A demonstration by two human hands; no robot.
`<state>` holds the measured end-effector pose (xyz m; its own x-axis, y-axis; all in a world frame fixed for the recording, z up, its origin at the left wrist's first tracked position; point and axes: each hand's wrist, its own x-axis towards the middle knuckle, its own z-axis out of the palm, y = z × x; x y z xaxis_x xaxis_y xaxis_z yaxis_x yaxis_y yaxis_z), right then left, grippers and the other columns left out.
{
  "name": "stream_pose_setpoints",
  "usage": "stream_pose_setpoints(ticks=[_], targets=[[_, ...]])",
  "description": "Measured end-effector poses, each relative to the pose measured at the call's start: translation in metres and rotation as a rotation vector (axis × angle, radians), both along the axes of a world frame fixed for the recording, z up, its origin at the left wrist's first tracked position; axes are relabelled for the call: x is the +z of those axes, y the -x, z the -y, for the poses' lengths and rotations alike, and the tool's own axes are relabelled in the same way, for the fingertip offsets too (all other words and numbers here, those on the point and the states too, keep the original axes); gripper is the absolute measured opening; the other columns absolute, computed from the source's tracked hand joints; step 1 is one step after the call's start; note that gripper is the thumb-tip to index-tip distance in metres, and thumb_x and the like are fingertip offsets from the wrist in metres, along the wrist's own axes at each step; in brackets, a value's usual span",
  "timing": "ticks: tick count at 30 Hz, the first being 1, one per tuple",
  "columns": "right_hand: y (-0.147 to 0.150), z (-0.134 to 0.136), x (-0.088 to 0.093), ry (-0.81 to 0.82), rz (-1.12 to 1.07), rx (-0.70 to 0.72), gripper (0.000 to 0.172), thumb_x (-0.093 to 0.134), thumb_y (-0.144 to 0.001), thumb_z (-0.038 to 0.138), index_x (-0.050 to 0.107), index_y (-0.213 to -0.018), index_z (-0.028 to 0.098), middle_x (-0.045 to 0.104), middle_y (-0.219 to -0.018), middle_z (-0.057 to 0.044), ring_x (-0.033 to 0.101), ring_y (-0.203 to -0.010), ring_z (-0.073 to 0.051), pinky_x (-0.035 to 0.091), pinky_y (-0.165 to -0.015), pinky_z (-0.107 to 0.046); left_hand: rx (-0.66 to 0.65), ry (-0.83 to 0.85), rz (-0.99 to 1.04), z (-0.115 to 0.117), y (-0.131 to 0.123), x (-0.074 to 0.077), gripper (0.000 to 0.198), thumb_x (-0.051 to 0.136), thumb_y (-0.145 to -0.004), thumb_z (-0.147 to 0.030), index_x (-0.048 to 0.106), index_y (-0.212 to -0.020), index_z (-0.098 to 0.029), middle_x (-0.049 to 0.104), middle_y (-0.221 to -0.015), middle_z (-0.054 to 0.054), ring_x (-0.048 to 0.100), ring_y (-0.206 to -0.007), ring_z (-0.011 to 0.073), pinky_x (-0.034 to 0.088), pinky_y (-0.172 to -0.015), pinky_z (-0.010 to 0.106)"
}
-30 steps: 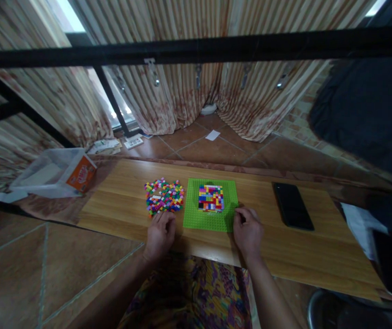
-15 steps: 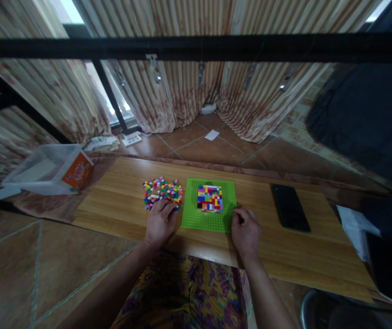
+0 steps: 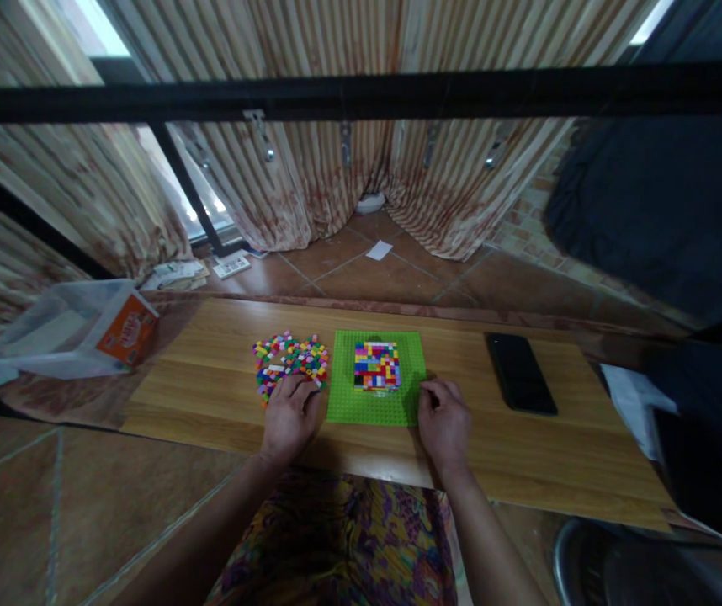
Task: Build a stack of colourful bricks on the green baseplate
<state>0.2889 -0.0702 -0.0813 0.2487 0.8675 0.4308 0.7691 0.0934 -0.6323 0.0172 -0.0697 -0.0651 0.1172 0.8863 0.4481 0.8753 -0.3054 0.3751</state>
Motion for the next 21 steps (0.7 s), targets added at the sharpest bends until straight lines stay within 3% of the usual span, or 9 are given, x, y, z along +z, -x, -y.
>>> stream_pose_setpoints(ticks=[15, 21], targets=[[0.000, -0.002, -0.001, 0.000, -0.026, 0.004, 0.025, 0.047, -0.088, 0.032, 0.068, -0.086, 0.019, 0.067, -0.091, -0.009, 0.062, -0.084, -0.021, 0.048, -0.078, -0.034, -0.032, -0.017, 0.143, 0.004, 0.001, -0.003, 0.012, 0.047, -0.093, -0.023, 0.057, -0.099, -0.019, 0.065, -0.088, 0.005, 0.063, -0.082, 0.0171, 0.051, -0.075, 0.029], [0.001, -0.002, 0.000, 0.003, -0.032, 0.003, 0.025, 0.046, -0.088, 0.032, 0.068, -0.085, 0.019, 0.067, -0.091, -0.009, 0.062, -0.084, -0.021, 0.048, -0.076, -0.034, -0.140, 0.016, 0.170, -0.007, -0.011, 0.013, 0.021, 0.044, -0.094, -0.018, 0.059, -0.109, -0.020, 0.069, -0.098, 0.006, 0.065, -0.092, 0.0173, 0.052, -0.082, 0.030]])
